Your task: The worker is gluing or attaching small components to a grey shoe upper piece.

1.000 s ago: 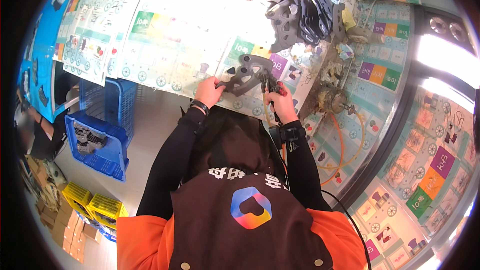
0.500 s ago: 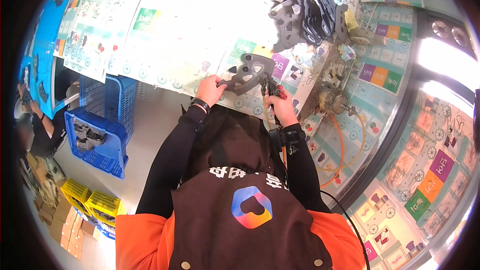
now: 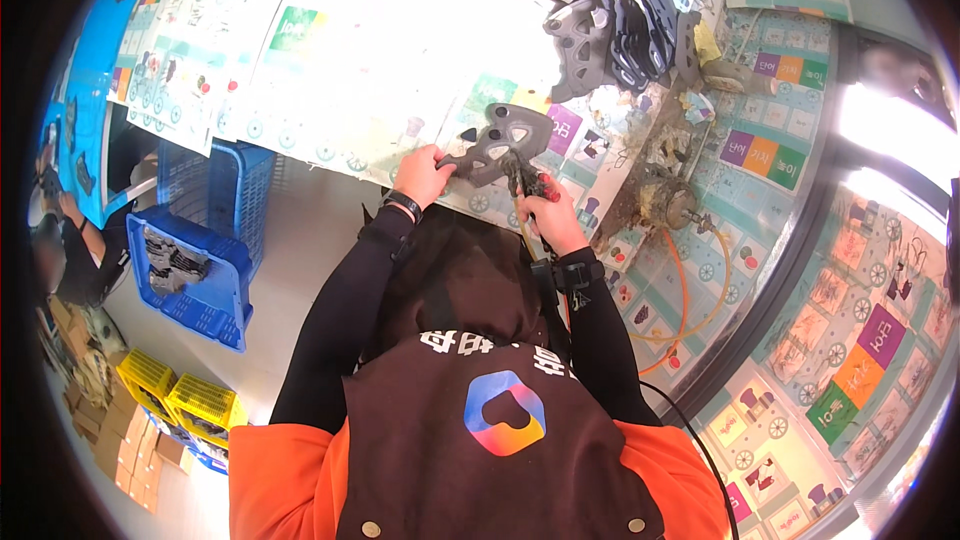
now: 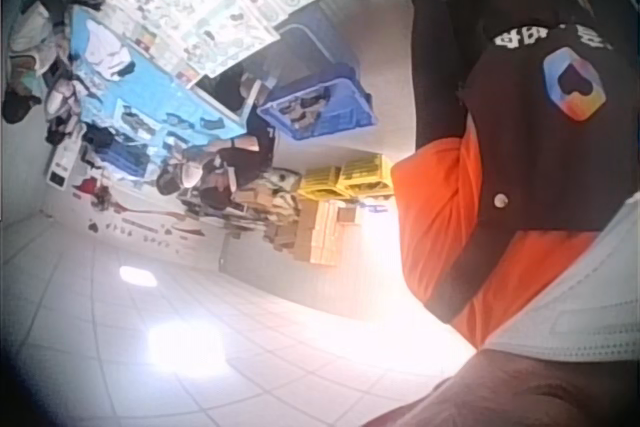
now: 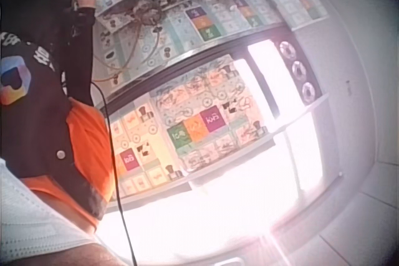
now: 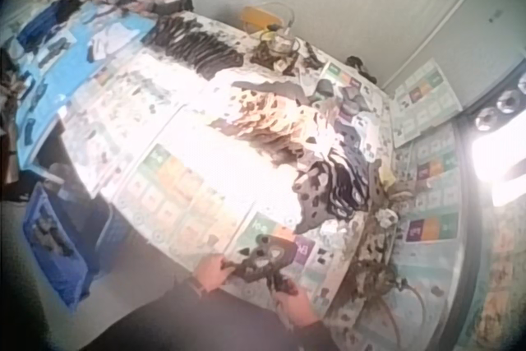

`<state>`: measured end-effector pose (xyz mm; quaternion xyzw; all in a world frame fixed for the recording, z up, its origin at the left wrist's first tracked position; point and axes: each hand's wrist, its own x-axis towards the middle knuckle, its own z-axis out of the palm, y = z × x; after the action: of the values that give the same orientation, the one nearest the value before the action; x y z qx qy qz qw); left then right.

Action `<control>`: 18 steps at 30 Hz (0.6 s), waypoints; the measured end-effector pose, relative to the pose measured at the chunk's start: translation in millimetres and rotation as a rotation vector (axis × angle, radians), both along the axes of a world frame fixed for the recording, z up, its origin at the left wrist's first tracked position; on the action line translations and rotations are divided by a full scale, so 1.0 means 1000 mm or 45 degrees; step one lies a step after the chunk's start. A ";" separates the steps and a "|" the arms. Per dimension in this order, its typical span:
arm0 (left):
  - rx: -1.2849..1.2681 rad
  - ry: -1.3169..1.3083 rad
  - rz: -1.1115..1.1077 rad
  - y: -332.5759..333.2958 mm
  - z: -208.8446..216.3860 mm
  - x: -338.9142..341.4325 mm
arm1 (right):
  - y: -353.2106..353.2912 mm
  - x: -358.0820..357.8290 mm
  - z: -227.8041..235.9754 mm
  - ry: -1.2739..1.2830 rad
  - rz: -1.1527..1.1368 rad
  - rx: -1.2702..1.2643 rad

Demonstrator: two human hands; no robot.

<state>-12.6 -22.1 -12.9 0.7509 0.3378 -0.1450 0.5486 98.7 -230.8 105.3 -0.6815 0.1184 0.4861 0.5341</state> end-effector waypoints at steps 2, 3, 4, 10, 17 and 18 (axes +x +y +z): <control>0.031 0.001 0.016 0.001 -0.004 -0.003 | -0.002 -0.002 -0.001 -0.002 0.025 -0.008; 0.028 0.002 0.018 0.001 -0.003 -0.002 | -0.004 -0.003 -0.002 -0.007 0.046 -0.021; 0.013 0.006 0.025 0.000 -0.002 -0.002 | -0.006 -0.004 -0.003 -0.006 0.048 -0.024; -0.031 0.034 0.039 -0.001 0.007 0.001 | -0.006 -0.006 -0.001 0.010 0.072 -0.041; -0.022 0.015 -0.011 -0.002 0.007 0.004 | 0.004 -0.008 -0.008 -0.027 0.076 0.030; -0.023 0.015 -0.009 -0.002 0.004 0.003 | 0.006 -0.009 -0.007 -0.032 0.081 0.030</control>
<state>-9.9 -23.9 -8.9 0.7462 0.3371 -0.1543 0.5530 90.0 -225.0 98.4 -0.6847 0.0841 0.4957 0.5276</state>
